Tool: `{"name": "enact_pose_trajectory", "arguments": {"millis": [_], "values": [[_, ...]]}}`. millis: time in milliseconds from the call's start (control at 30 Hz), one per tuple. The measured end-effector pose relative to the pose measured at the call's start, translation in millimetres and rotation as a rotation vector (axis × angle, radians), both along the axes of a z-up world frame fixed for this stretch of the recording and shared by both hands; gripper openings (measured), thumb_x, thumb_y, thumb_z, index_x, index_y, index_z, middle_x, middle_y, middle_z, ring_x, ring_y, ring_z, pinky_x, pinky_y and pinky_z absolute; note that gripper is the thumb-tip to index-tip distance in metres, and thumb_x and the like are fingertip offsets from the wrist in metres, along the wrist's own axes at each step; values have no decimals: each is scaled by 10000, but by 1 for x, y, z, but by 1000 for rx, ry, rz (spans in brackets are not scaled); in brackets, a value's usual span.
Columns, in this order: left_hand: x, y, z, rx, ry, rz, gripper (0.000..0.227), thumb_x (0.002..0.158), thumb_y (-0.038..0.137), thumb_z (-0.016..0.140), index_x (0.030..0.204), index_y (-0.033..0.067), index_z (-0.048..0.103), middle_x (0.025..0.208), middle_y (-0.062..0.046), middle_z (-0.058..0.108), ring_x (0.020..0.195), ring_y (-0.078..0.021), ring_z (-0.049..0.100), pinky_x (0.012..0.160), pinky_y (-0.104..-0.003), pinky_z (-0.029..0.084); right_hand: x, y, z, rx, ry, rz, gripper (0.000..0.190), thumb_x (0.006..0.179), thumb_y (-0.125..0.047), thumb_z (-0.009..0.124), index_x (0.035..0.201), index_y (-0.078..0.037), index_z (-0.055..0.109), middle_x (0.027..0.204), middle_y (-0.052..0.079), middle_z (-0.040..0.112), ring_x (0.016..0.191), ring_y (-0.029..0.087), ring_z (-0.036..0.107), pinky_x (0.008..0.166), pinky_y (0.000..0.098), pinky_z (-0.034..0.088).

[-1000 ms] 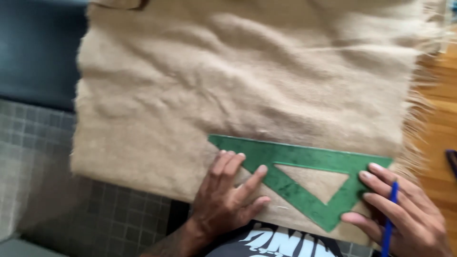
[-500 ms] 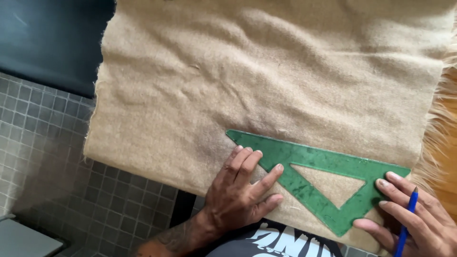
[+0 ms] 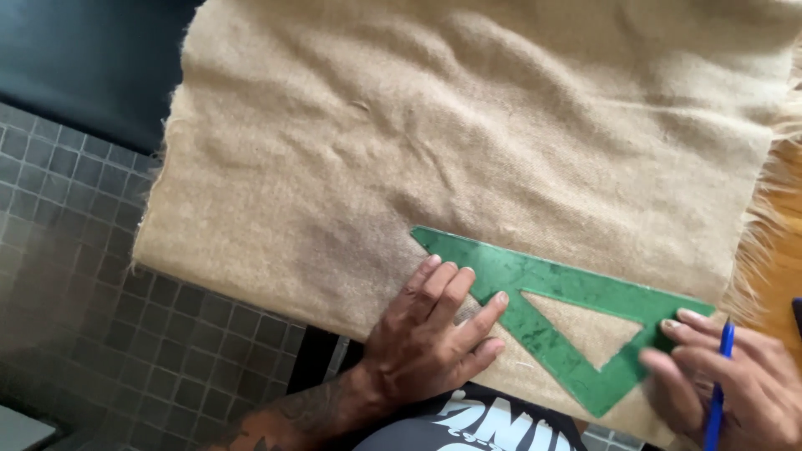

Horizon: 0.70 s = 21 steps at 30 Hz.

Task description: Measuring, marking, and cutting a piece of faux fur fabric using a ruler, pen, and scissors.

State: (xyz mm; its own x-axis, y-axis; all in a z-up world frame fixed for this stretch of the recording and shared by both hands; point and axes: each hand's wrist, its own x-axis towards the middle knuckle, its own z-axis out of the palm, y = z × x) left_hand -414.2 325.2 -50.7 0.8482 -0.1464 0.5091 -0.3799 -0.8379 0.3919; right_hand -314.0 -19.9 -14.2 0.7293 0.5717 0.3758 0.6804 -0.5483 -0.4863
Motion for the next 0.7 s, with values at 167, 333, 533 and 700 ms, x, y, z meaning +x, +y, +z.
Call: {"name": "enact_pose_trajectory", "arguments": {"millis": [167,333,533,700], "values": [[-3,-2,0,68,-28,22,377,1157,415,738,1396,139,834,1380,-233,718,1313,-409,696,1293,-592,517,40,72,19,-116,-51,352,120,1044,-169,797,1127,-86,772,1430,120,835,1285,363,816,1171,511,615],[-2,-1,6,47,-44,34,375,1105,401,813,1370,140,865,1372,-205,708,1335,-391,680,1290,-588,523,72,158,4,30,62,461,275,1117,-180,769,1330,-48,654,1264,160,848,1087,342,805,995,491,652],[-4,4,-6,43,18,-31,711,1101,733,582,1495,192,821,1441,-227,640,1402,-422,615,1333,-640,481,91,135,3,573,1098,-231,186,1084,-312,643,993,-151,668,857,33,627,539,128,515,371,273,369],[-7,4,-10,58,85,-67,981,973,932,427,1589,244,757,1524,-242,545,1458,-471,518,1355,-690,445,119,13,-24,206,88,-376,218,1478,26,807,1421,-41,608,1334,116,687,1231,248,650,1285,394,492]]}}
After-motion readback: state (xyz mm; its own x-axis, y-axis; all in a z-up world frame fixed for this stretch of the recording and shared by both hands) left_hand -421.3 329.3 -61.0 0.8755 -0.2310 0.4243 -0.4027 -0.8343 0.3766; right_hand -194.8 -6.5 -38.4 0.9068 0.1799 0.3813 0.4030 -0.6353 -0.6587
